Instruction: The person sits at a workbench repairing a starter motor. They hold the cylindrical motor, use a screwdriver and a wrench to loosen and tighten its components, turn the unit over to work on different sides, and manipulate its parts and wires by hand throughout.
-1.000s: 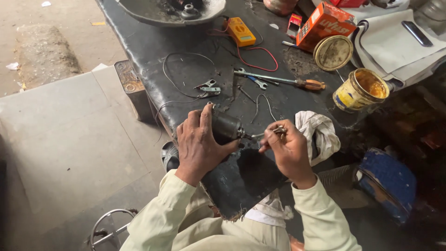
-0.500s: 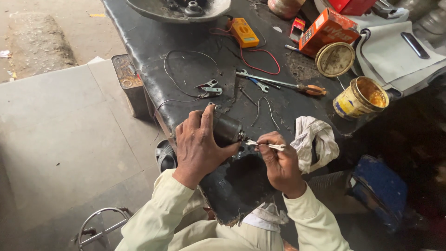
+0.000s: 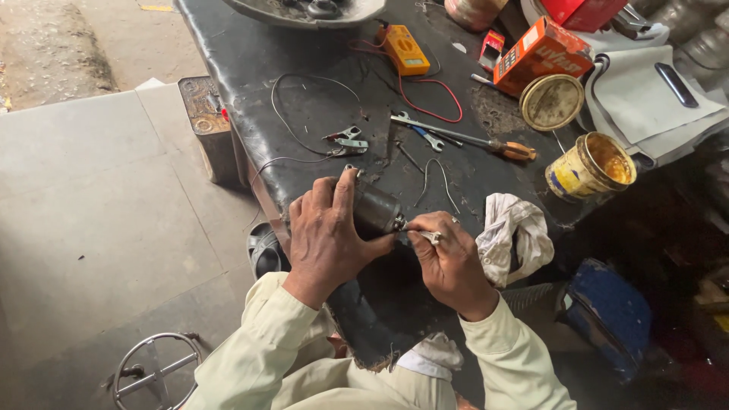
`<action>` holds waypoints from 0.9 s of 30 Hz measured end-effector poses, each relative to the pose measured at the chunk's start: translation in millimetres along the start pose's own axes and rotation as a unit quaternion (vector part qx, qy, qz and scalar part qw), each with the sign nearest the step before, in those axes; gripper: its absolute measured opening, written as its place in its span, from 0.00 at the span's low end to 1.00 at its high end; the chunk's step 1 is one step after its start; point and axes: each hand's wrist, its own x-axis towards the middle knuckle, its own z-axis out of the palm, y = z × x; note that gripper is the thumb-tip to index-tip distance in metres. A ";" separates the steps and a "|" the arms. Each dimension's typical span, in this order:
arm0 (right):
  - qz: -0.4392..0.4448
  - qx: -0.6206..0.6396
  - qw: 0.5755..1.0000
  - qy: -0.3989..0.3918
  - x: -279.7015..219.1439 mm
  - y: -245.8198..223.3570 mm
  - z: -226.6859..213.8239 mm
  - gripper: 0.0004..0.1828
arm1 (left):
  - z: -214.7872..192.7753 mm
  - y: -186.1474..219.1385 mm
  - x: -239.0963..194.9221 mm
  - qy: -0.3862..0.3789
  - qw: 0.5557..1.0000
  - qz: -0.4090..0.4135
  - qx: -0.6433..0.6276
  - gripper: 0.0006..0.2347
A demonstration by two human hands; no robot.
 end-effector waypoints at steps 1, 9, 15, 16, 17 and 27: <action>-0.001 0.000 1.000 0.000 -2.3 4.3 -0.5 0.07 | -0.3 0.5 0.9 0.001 1.000 0.000 0.000 0.46; 0.169 0.042 0.985 0.011 -9.9 3.8 -1.3 0.07 | -0.5 0.3 -0.4 -0.002 1.000 -0.004 -0.011 0.46; -0.010 -0.068 0.997 0.030 -4.9 -6.6 4.4 0.09 | 0.6 -0.6 0.5 -0.008 1.000 -0.004 0.000 0.46; -0.009 -0.069 0.997 0.031 -6.0 3.8 5.8 0.09 | -0.5 -0.3 0.8 -0.008 1.000 -0.003 -0.001 0.46; 0.151 0.015 0.988 0.014 -7.2 14.0 6.9 0.10 | -1.6 0.1 1.0 -0.018 1.000 -0.008 0.005 0.46; 0.330 0.327 0.879 0.104 -22.4 44.0 -6.5 0.20 | -1.5 1.2 -0.1 0.001 1.000 0.003 0.003 0.46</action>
